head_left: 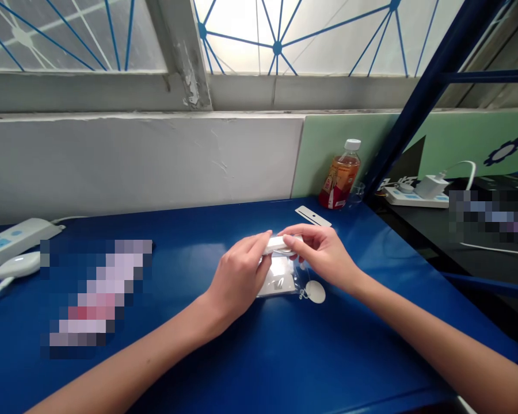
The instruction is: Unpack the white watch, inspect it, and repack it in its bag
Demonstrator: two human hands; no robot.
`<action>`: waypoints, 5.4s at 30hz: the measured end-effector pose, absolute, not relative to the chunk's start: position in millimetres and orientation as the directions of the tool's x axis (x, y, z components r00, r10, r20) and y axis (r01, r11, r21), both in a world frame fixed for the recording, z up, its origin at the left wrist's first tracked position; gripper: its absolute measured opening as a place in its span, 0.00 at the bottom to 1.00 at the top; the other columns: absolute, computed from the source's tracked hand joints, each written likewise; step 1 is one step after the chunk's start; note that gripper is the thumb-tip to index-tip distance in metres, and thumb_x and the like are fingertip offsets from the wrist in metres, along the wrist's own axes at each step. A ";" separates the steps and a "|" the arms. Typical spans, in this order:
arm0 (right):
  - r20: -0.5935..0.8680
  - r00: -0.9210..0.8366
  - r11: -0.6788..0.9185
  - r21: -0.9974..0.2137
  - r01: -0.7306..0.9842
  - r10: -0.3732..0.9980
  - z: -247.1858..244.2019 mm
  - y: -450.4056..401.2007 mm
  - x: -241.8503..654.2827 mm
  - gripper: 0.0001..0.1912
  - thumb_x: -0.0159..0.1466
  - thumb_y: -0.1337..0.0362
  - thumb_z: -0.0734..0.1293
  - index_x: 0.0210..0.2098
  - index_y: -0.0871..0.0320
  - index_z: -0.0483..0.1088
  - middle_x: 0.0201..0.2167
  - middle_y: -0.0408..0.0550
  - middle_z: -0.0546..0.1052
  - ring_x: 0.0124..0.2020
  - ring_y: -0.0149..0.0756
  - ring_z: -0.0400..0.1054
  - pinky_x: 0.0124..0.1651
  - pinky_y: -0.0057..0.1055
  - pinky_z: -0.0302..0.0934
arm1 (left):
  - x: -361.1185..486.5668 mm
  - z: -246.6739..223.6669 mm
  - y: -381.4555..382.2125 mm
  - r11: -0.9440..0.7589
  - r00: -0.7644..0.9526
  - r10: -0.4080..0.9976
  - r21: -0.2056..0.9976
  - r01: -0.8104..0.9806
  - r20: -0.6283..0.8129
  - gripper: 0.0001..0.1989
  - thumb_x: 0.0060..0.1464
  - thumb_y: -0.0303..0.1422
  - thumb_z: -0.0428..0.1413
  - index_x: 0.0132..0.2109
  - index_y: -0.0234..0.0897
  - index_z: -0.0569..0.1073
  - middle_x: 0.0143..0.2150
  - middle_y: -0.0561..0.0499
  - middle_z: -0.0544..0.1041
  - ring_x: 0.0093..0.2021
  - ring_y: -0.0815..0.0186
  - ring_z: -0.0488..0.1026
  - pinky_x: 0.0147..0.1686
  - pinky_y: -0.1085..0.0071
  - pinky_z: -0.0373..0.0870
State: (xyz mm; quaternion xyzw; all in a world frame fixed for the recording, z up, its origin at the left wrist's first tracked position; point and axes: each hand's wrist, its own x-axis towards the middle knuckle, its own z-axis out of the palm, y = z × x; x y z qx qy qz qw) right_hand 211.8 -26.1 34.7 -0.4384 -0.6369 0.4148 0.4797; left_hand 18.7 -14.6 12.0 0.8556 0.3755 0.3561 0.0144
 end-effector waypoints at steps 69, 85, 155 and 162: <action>0.334 -0.687 0.764 -0.306 0.568 0.645 18.6 -15.2 246.9 0.18 0.65 0.72 0.59 0.51 0.58 0.74 0.54 0.55 0.76 0.52 0.47 0.70 0.53 0.45 0.66 | -9.8 3.6 -13.1 -0.697 0.619 0.717 0.356 0.623 0.321 0.21 0.64 0.42 0.52 0.59 0.38 0.68 0.58 0.39 0.71 0.59 0.49 0.67 0.57 0.50 0.65; 0.251 -0.527 0.573 -0.511 0.640 0.812 21.3 -28.8 234.1 0.22 0.63 0.72 0.59 0.55 0.60 0.69 0.53 0.56 0.76 0.54 0.46 0.71 0.55 0.42 0.66 | -9.7 2.5 -13.7 -0.698 0.612 0.716 0.345 0.628 0.336 0.21 0.64 0.42 0.52 0.59 0.36 0.66 0.57 0.39 0.71 0.59 0.50 0.67 0.57 0.52 0.67; 0.357 -0.730 0.806 -0.139 0.575 0.582 8.9 -32.7 215.9 0.19 0.65 0.72 0.58 0.54 0.68 0.69 0.58 0.64 0.71 0.63 0.53 0.61 0.63 0.52 0.61 | -6.5 6.0 -16.4 -0.710 0.703 0.702 0.170 0.683 0.109 0.28 0.67 0.42 0.42 0.67 0.29 0.58 0.68 0.35 0.60 0.69 0.49 0.54 0.65 0.50 0.52; 0.387 -0.718 0.799 -0.096 0.593 0.579 4.9 -31.6 210.0 0.18 0.64 0.71 0.59 0.50 0.69 0.73 0.55 0.66 0.73 0.60 0.54 0.65 0.62 0.50 0.62 | -4.4 4.6 -17.3 -0.702 0.693 0.711 0.170 0.692 0.114 0.27 0.67 0.42 0.42 0.66 0.30 0.58 0.68 0.36 0.60 0.68 0.49 0.55 0.65 0.49 0.52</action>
